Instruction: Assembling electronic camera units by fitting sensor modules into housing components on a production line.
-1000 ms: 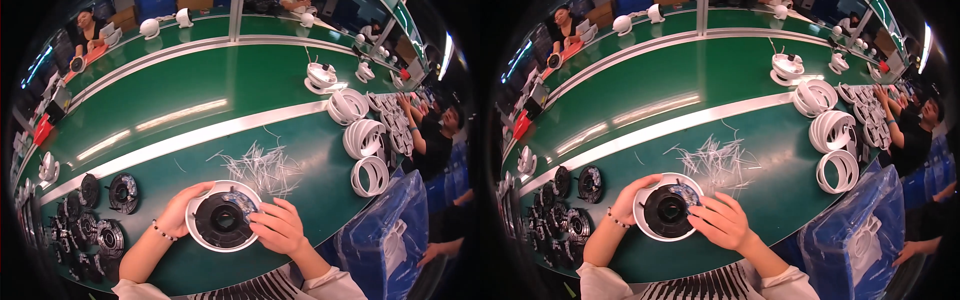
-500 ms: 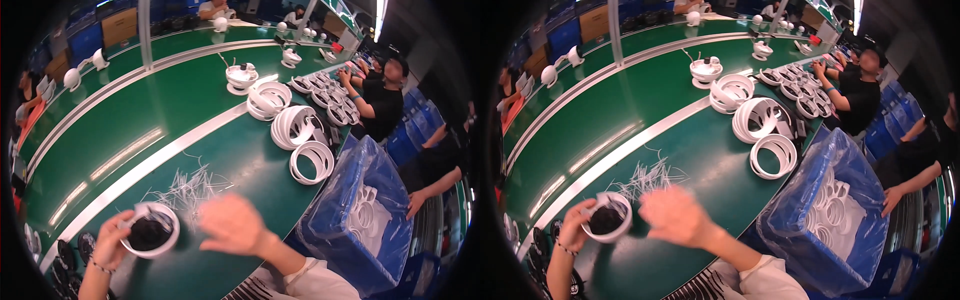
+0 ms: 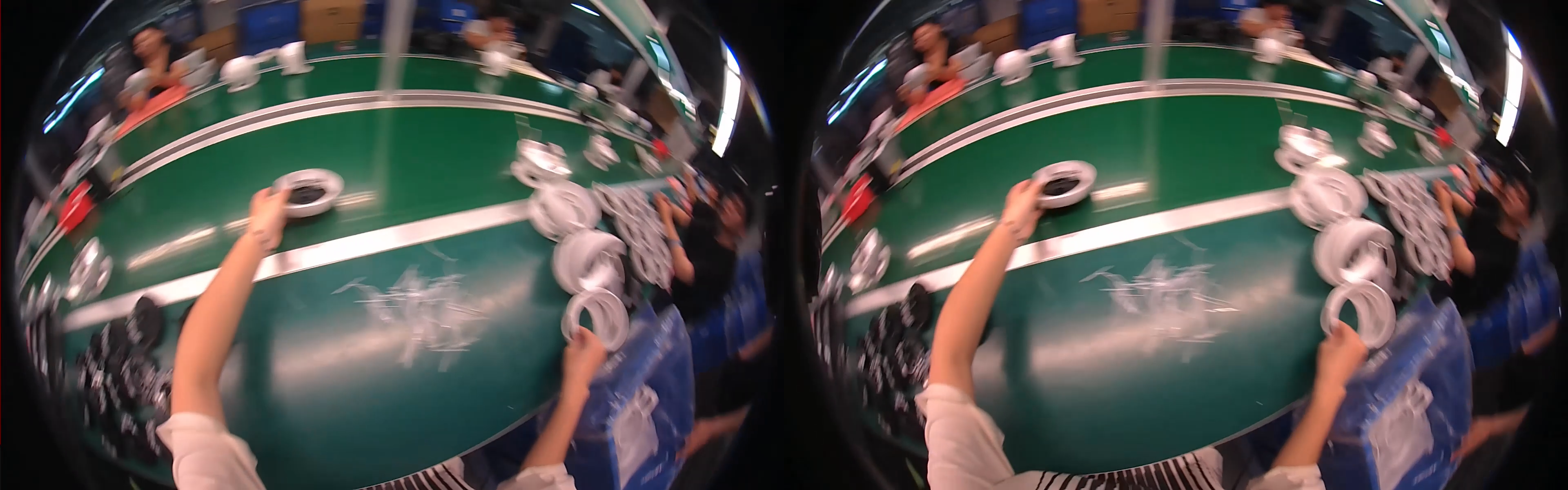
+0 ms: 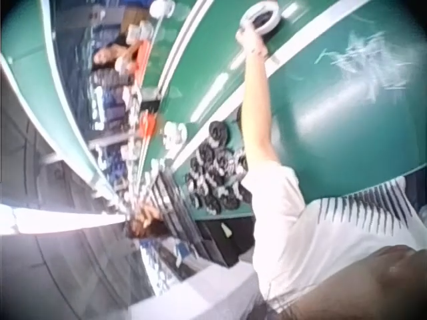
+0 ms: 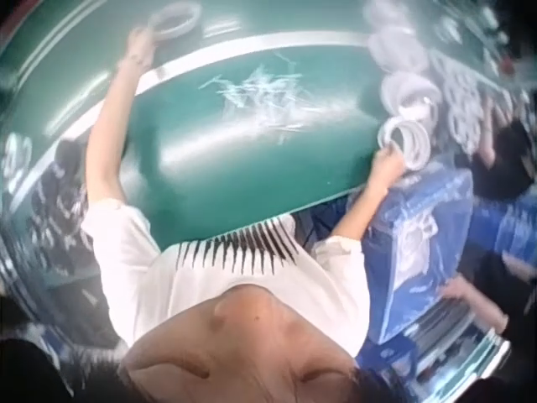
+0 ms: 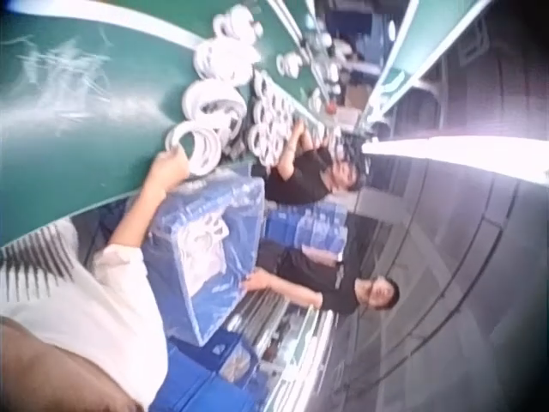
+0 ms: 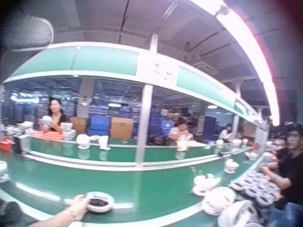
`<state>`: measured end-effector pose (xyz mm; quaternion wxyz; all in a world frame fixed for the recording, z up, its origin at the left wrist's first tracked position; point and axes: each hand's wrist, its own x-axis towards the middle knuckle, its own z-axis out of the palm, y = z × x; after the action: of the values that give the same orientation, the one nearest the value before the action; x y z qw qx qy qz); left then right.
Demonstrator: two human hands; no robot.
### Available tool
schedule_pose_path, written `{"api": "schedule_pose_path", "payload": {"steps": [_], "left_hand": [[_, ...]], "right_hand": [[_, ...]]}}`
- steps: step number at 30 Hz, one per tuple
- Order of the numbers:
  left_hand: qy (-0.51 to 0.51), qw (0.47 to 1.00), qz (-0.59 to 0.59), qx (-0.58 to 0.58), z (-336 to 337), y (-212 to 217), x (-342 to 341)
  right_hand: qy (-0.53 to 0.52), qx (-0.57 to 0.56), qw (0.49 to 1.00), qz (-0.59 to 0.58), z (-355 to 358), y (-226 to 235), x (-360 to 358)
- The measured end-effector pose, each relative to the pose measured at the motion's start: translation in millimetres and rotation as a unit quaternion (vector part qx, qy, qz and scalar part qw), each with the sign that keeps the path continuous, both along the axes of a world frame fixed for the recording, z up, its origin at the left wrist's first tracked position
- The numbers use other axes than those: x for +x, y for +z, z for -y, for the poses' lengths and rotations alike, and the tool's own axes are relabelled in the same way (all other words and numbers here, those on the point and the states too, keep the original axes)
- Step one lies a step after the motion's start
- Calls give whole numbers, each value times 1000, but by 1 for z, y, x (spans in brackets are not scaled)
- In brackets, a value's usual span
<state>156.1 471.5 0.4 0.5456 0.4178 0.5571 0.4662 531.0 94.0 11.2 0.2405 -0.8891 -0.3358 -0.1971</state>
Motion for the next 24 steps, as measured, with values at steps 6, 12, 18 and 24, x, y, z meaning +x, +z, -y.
{"api": "schedule_pose_path", "payload": {"steps": [6, 12, 18, 24], "left_hand": [[-105, 923, -270, 255, 43, 58, -78], [-344, 713, -583, 182, 114, 102, -189], [-319, 628, -701, 113, 139, 53, -188], [-304, 708, -571, 284, 150, 41, -160]], "right_hand": [[-26, 47, 997, 47, 19, -11, 31], [111, 170, 949, 243, 4, 51, -57], [535, 170, 816, 138, -23, 75, -172], [775, 15, 631, -9, -52, 38, -227]]}}
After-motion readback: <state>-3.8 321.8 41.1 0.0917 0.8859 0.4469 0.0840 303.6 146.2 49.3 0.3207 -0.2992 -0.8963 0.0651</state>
